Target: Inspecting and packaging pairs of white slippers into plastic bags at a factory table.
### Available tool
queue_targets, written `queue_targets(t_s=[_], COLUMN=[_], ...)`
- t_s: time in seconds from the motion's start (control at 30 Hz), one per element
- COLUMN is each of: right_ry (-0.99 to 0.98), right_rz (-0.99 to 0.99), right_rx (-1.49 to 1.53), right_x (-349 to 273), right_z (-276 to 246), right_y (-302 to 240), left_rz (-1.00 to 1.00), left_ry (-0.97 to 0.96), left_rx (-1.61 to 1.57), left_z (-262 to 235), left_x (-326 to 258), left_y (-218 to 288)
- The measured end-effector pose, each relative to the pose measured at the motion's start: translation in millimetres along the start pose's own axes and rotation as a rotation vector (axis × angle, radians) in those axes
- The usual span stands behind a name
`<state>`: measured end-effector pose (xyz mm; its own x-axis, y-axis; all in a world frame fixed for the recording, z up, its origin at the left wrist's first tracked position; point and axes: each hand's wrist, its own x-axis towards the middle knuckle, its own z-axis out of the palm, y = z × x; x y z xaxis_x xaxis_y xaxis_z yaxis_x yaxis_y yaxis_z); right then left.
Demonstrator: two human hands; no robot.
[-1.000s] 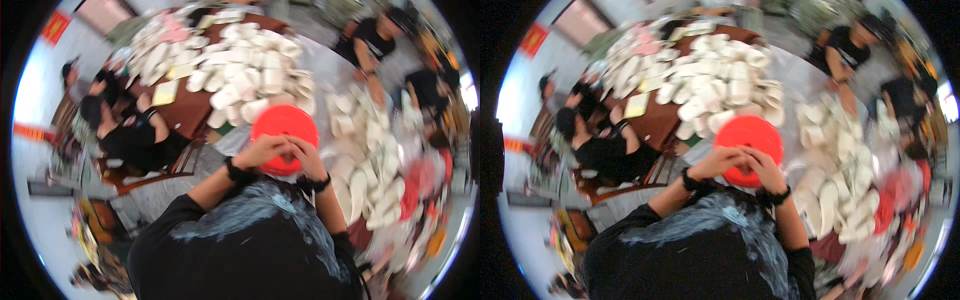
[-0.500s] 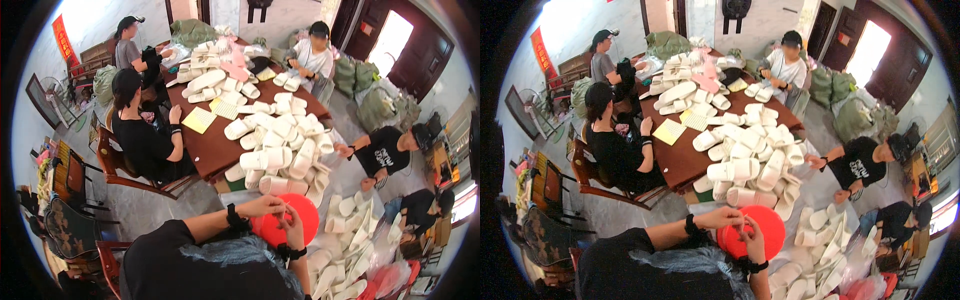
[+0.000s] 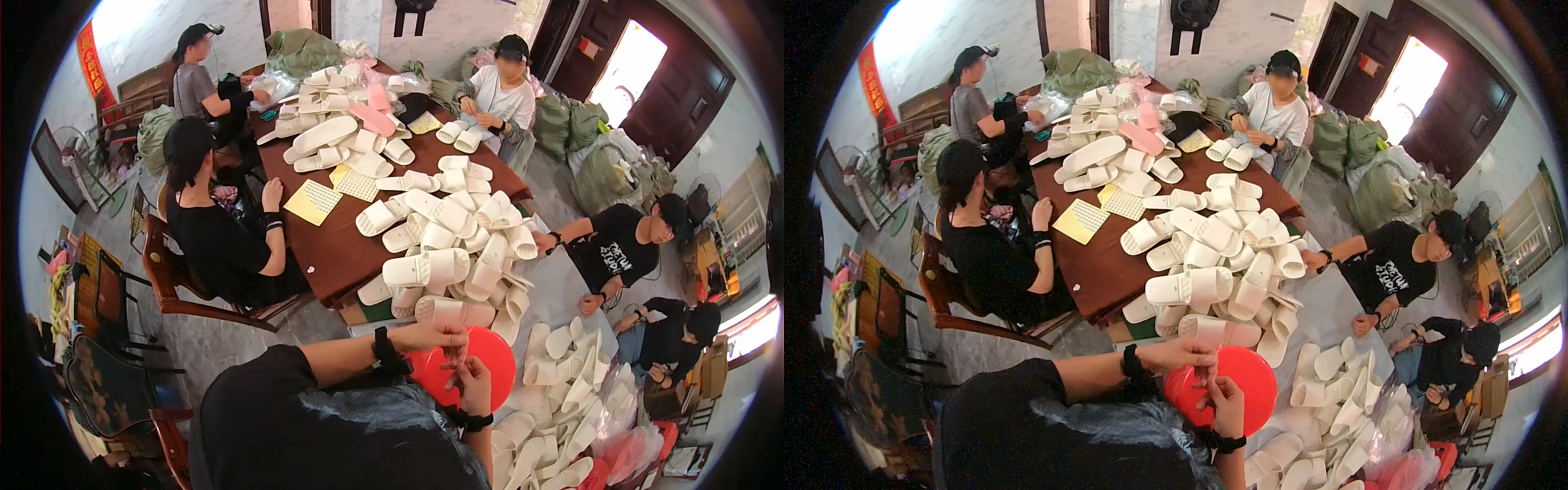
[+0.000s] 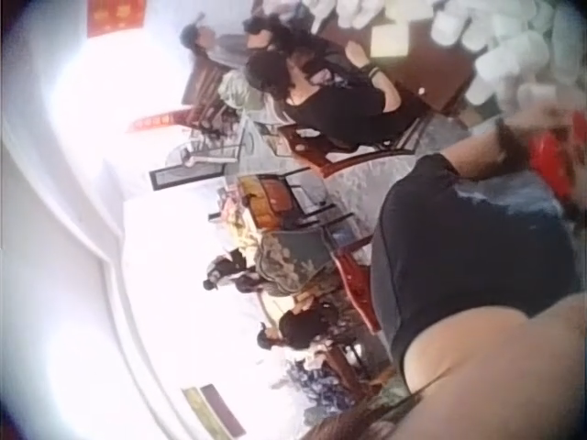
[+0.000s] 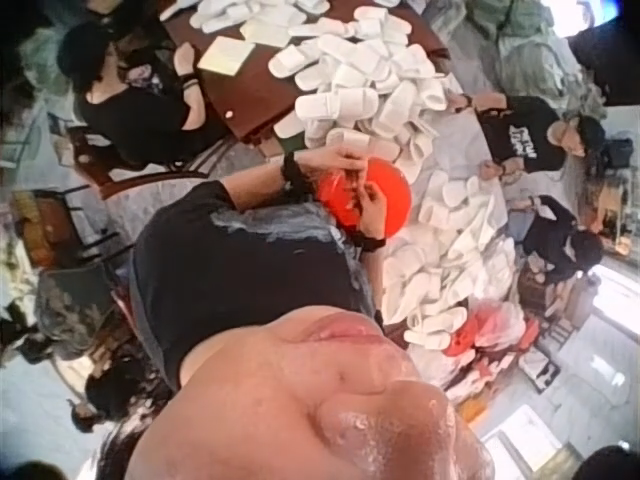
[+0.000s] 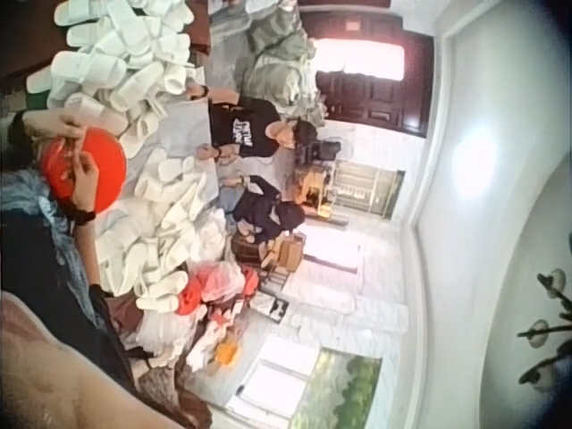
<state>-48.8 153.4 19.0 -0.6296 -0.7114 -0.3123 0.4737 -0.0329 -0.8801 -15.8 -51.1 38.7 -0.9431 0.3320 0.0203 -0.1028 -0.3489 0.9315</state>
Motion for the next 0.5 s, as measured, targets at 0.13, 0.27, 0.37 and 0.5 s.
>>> queue_targets(t_s=[0.13, 0.27, 0.37, 0.5], right_ry=[0.097, 0.152, 0.181, 0.202], right_rz=[-0.048, -0.103, -0.091, -0.03], right_rx=[0.069, 0.176, 0.16, 0.125], right_x=[-8, -18, -23, -26], right_z=[-5, -7, -7, -11], right_y=[-3, -1, 3, 8], left_rz=[-0.018, -0.077, -0.119, -0.162], left_ry=[0.131, 0.176, 0.146, 0.191], left_rx=[-0.009, -0.05, -0.026, 0.002], left_z=[-26, -42, -49, -60], left_x=[14, 18, 23, 31], left_y=[-13, -20, -29, -47])
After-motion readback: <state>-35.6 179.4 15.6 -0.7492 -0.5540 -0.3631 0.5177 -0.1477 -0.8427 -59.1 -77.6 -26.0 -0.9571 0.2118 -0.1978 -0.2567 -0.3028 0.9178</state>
